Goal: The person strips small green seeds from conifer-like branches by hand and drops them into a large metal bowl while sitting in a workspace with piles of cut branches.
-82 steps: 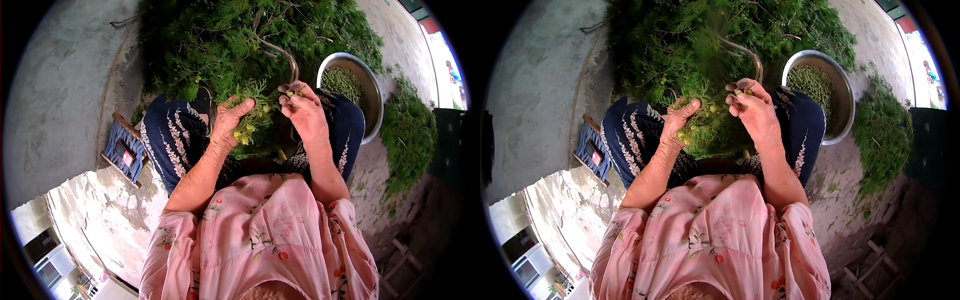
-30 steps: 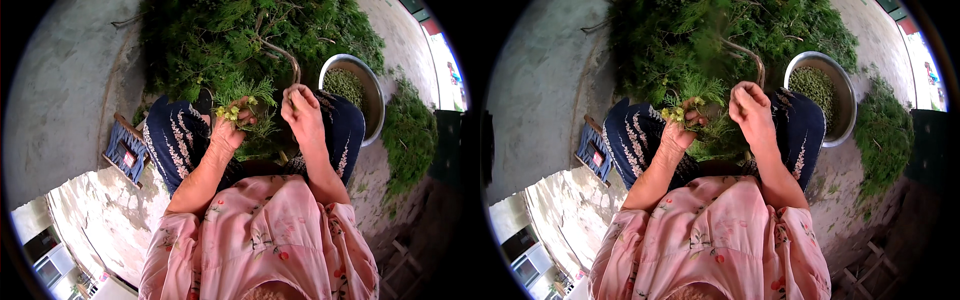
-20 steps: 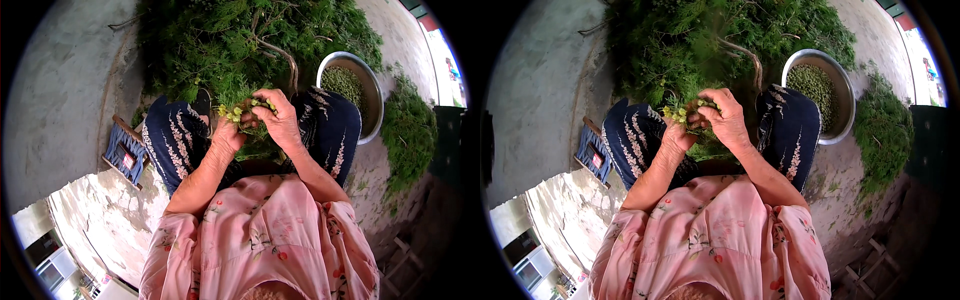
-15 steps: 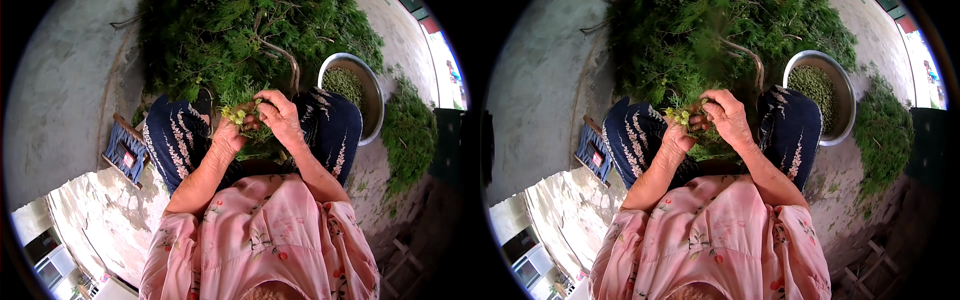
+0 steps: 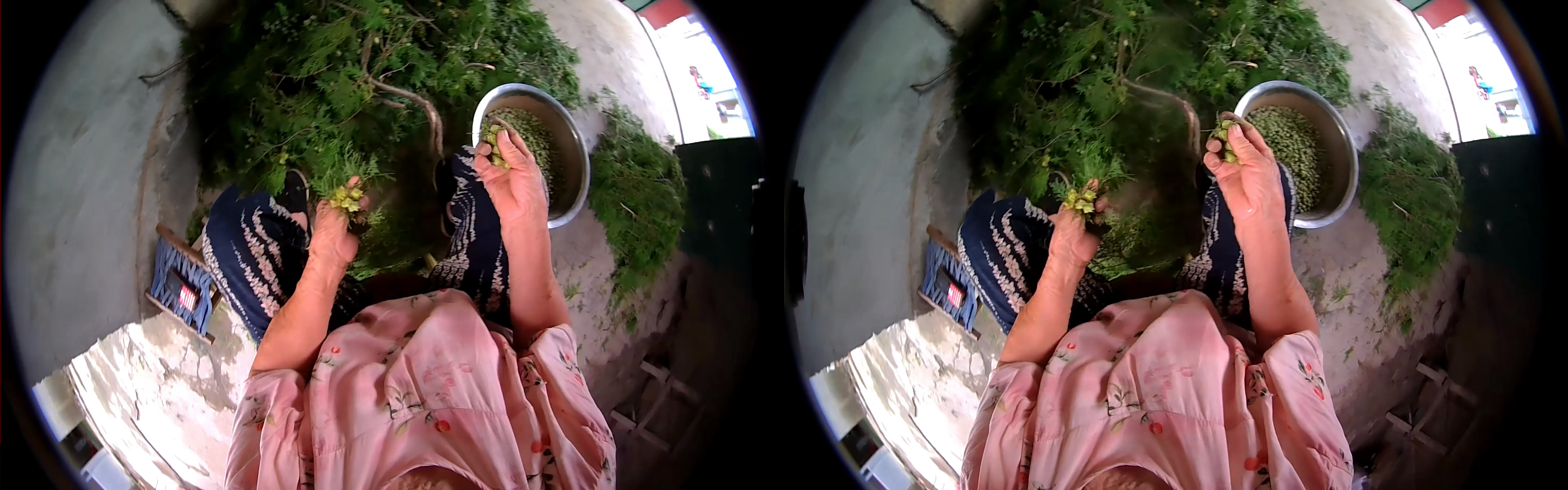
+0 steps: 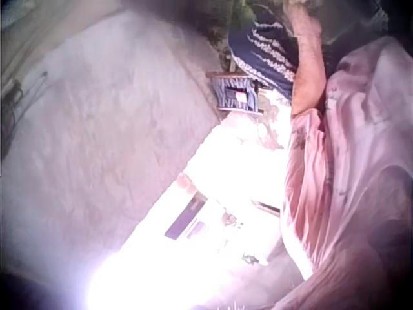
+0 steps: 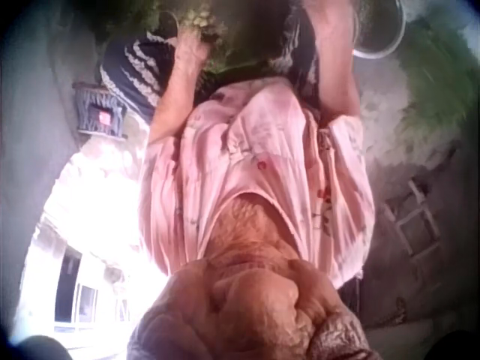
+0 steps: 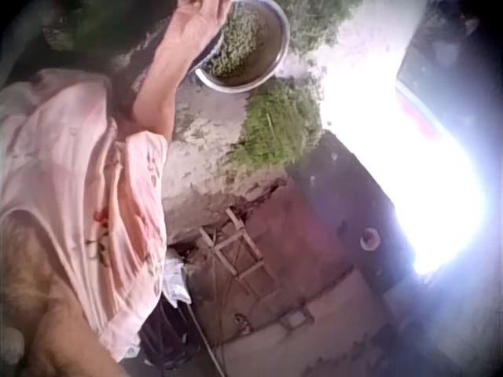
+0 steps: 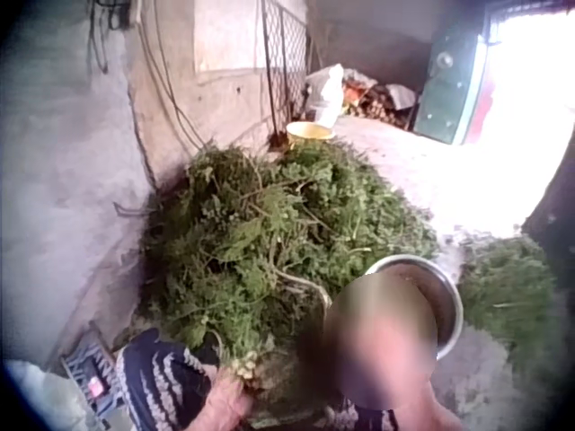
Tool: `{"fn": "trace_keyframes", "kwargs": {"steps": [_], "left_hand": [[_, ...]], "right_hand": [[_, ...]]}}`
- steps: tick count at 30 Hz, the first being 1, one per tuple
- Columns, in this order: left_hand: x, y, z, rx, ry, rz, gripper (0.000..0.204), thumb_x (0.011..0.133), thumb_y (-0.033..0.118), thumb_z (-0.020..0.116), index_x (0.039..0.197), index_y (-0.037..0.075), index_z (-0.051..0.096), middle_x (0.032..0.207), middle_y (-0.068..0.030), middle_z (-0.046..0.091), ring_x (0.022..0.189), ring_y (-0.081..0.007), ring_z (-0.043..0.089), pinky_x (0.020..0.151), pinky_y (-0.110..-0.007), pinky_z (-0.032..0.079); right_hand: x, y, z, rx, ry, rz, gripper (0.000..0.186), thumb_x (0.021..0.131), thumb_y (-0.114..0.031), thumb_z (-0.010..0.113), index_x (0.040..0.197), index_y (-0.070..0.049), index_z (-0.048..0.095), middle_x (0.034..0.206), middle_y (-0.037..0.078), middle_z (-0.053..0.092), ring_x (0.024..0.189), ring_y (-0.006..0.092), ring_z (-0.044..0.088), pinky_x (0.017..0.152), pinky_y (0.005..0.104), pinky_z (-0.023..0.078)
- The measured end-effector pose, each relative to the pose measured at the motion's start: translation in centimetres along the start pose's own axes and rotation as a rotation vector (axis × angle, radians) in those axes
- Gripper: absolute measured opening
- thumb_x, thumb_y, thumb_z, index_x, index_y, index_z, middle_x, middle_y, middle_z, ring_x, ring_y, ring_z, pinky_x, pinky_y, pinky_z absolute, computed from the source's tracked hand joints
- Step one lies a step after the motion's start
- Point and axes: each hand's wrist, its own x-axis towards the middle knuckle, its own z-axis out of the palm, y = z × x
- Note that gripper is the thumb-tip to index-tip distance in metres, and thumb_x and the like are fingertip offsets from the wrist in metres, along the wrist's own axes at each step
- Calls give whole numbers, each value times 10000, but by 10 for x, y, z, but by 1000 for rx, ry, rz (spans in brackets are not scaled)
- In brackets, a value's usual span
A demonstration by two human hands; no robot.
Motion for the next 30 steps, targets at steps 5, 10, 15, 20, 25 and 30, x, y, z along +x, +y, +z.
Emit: {"fn": "trace_keyframes", "kwargs": {"steps": [5, 10, 15, 20, 25, 30], "left_hand": [[-14, 14, 21, -32, -95, -53, 228, 790, 79, 514, 1012, 29, 499, 942, -127, 586, 598, -159, 445, 549, -283, 371], [-21, 22, 34, -82, -260, -87, 267, 691, -18, 535, 954, -67, 540, 905, -128, 603, 550, -150, 444, 531, -261, 379], [-32, 27, 39, -17, -269, -21, 346, 686, -38, 574, 1023, 24, 518, 865, -81, 618, 655, -141, 560, 559, -269, 456], [-29, 23, 40, -43, -100, 9, 501, 667, -83, 662, 1097, 20, 425, 873, -99, 599, 737, -187, 600, 637, -303, 518], [-29, 23, 40, 16, -145, 65, 475, 672, -94, 646, 1087, 7, 438, 876, -99, 597, 747, -182, 600, 654, -304, 520], [-32, 25, 42, 137, -108, 64, 382, 685, -83, 636, 1030, 3, 497, 852, -87, 614, 729, -177, 602, 646, -296, 513]], "right_hand": [[-8, 4, -4, -374, -236, 2, 198, 847, -62, 522, 1024, 25, 541, 788, 48, 551, 643, 135, 521, 552, 242, 424], [-20, 38, 11, -361, -321, 83, 229, 845, -63, 513, 1056, 27, 520, 740, 68, 563, 612, 139, 519, 558, 250, 426], [-26, 63, 19, -466, -426, 163, 212, 846, -57, 507, 1045, 11, 538, 708, 50, 557, 590, 98, 502, 534, 223, 428], [-24, 74, 18, -594, -424, 191, 212, 839, -35, 499, 1040, 14, 542, 697, 40, 551, 561, 79, 485, 515, 212, 420], [-24, 83, 17, -566, -397, 160, 190, 830, -18, 503, 1011, 21, 543, 685, 38, 550, 533, 82, 480, 495, 210, 413], [-19, 88, 12, -563, -256, 76, 154, 832, -33, 516, 973, 21, 546, 667, 37, 547, 519, 90, 483, 478, 211, 405]]}}
